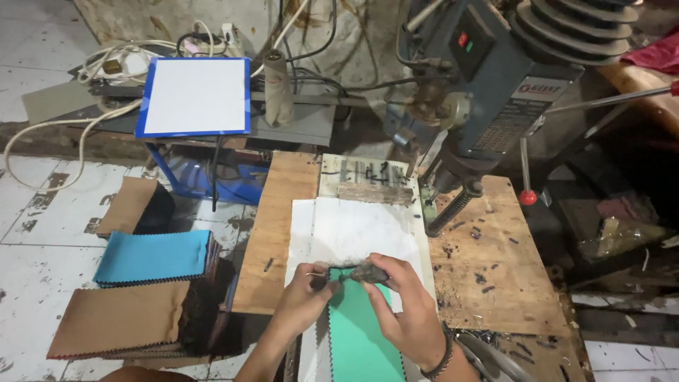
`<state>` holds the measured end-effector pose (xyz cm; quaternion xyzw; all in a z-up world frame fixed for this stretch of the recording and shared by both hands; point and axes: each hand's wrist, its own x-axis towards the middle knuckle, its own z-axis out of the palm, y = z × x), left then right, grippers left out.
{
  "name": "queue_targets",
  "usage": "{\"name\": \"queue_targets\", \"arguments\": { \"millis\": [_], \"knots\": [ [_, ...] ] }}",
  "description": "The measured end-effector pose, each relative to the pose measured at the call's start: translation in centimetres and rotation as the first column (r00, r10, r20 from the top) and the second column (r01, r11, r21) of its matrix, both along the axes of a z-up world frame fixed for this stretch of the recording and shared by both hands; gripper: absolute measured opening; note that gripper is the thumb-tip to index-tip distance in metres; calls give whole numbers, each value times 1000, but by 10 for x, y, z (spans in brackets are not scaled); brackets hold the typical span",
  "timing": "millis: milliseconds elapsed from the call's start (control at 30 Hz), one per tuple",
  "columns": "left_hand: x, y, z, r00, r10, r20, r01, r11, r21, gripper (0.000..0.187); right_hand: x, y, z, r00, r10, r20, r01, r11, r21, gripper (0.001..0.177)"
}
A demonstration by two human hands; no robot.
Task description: The person assembles notebooks by stacking colored covers and pages, securing them with binder clips, and positioning them under a drill press. They handle multiple notebook units, aligning layers and preparing them for drilling.
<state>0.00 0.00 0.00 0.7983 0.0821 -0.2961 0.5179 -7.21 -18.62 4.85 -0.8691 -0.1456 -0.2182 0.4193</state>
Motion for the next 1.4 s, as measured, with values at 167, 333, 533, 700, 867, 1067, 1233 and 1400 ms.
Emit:
{"name": "queue_targets", "arguments": {
  "millis": [167, 333, 533, 700, 867, 1067, 1233, 1400],
  "knots": [
    [-7, -4, -5, 999, 37, 35, -37, 999, 17, 40, 1, 5, 4, 987, 80, 138, -70, 995, -77, 39],
    [-6, -3, -13, 992, -11, 129, 4, 998, 55, 41, -6, 3, 0, 978, 125, 167, -110, 989, -98, 35],
    [-10, 0, -16, 998, 16, 57, -19, 998, 55, 49, -23, -46, 21, 891, -131, 434, 180, 981, -73, 67],
    [-13, 1, -31, 994, 48, 96, -45, 999, -30, 51, 8, -97, 23, 820, -539, -191, 226, 613, -757, 66],
    [-16, 1, -36, 991, 25, 130, -20, 999, -41, 50, 33, -114, -21, 528, -646, -551, -155, 565, -811, 59],
    [-16, 1, -32, 986, 5, 166, 6, 998, -61, 48, 42, -120, -73, 703, -610, -366, -95, 429, -898, 53],
    [-17, 0, -34, 980, -20, 198, 29, 999, -41, 49, 48, -52, -25, 967, -27, -252, -109, 853, -510, 39],
    [-21, -2, -34, 942, -26, 334, 66, 992, -111, 44, 82, -22, -4, 607, 224, -762, -635, 713, -297, 64]
  ]
}}
